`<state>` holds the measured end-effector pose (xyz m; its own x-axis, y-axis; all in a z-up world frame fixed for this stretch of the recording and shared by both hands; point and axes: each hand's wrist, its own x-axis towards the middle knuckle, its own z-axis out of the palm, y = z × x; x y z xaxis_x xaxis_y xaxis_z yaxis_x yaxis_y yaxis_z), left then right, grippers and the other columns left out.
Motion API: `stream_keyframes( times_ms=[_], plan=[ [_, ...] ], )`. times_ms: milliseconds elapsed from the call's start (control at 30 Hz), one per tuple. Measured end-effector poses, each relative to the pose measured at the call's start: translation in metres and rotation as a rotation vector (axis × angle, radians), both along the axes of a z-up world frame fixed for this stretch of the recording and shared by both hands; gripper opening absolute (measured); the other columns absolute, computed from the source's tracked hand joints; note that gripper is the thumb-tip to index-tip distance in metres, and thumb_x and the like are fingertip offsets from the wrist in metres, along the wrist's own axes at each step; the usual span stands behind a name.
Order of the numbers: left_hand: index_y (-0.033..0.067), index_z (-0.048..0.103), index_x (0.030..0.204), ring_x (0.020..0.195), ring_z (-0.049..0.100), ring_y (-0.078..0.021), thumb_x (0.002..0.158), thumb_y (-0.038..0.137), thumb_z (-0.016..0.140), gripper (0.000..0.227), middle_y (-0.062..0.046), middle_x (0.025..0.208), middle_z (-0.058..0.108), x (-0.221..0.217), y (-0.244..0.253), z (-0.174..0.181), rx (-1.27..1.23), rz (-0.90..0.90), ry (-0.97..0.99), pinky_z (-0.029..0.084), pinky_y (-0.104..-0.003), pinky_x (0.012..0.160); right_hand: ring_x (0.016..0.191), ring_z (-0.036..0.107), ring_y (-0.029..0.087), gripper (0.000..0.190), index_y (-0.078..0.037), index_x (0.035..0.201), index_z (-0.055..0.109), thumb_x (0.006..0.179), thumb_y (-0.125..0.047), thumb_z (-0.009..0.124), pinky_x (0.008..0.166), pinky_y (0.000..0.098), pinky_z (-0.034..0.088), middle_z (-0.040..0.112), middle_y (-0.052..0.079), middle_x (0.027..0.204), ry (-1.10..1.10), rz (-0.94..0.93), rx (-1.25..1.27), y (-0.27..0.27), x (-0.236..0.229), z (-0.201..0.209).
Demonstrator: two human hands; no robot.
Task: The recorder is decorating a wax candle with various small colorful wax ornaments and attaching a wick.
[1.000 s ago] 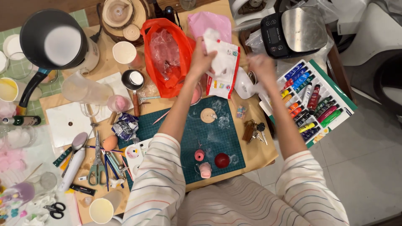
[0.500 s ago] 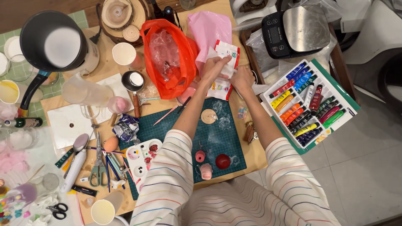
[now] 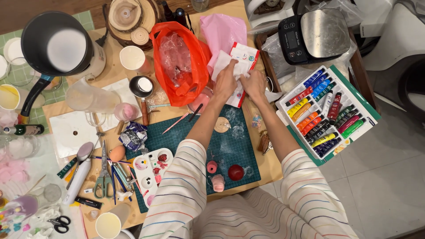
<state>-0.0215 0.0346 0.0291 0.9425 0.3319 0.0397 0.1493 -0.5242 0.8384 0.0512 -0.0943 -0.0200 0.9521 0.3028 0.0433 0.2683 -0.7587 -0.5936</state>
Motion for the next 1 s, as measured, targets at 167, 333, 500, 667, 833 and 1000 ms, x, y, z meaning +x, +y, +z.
stream_keyframes(
  times_ms=[167, 333, 500, 667, 833, 1000],
  plan=[
    [0.004, 0.061, 0.117, 0.107, 0.065, -0.0442, 0.084, -0.003, 0.066, 0.034, -0.022, 0.118, 0.068, 0.001, 0.001, -0.02, 0.047, -0.029, 0.033, 0.051, -0.05, 0.089, 0.091, 0.071, 0.043, 0.029, 0.002, 0.102, 0.074, 0.089, -0.024, 0.073, 0.081, 0.0497, 0.055, 0.073, 0.026, 0.094, -0.005, 0.093, 0.118, -0.007, 0.01, -0.026],
    [0.0029, 0.067, 0.107, 0.109, 0.06, -0.0408, 0.086, 0.003, 0.071, 0.022, -0.02, 0.112, 0.06, 0.01, -0.005, -0.047, 0.091, -0.042, -0.028, 0.051, -0.048, 0.09, 0.096, 0.07, 0.042, 0.033, 0.005, 0.118, 0.067, 0.094, -0.018, 0.071, 0.082, 0.0458, 0.055, 0.071, 0.029, 0.107, -0.038, 0.15, 0.351, -0.019, 0.022, -0.082],
    [0.002, 0.068, 0.102, 0.114, 0.055, -0.0397, 0.074, -0.004, 0.069, 0.029, -0.019, 0.116, 0.052, 0.007, -0.011, -0.024, 0.278, -0.026, 0.064, 0.051, -0.05, 0.088, 0.082, 0.064, 0.02, 0.034, 0.0, 0.126, 0.064, 0.102, -0.023, 0.06, 0.072, 0.0342, 0.052, 0.074, 0.012, 0.105, 0.377, 0.139, 0.559, -0.013, -0.015, -0.013],
    [-0.0027, 0.063, 0.117, 0.109, 0.057, -0.0433, 0.073, -0.004, 0.071, 0.045, -0.023, 0.113, 0.057, 0.015, -0.025, -0.041, 0.278, 0.149, -0.057, 0.051, -0.051, 0.087, 0.076, 0.059, 0.009, 0.034, -0.001, 0.134, 0.061, 0.107, -0.022, 0.059, 0.066, 0.0269, 0.048, 0.07, 0.004, 0.097, 0.317, 0.208, 0.698, -0.017, -0.021, -0.02],
    [-0.0018, 0.062, 0.108, 0.09, 0.07, -0.0338, 0.073, 0.014, 0.086, 0.045, -0.02, 0.095, 0.071, 0.025, -0.002, -0.035, -0.211, 0.189, 0.054, 0.056, -0.044, 0.082, 0.05, 0.05, 0.007, 0.03, -0.005, 0.127, 0.062, 0.107, -0.027, 0.057, 0.044, 0.025, 0.038, 0.059, -0.001, 0.067, 0.507, 0.041, 0.666, -0.033, -0.015, -0.021],
    [0.0017, 0.073, 0.097, 0.086, 0.076, -0.0294, 0.08, 0.016, 0.079, 0.024, -0.017, 0.091, 0.075, 0.024, 0.005, -0.042, -0.244, 0.062, 0.019, 0.059, -0.04, 0.08, 0.053, 0.048, 0.004, 0.032, -0.008, 0.129, 0.063, 0.106, -0.029, 0.055, 0.046, 0.0233, 0.038, 0.059, -0.005, 0.075, 0.475, 0.105, 0.736, -0.029, -0.023, 0.001]
  ],
)
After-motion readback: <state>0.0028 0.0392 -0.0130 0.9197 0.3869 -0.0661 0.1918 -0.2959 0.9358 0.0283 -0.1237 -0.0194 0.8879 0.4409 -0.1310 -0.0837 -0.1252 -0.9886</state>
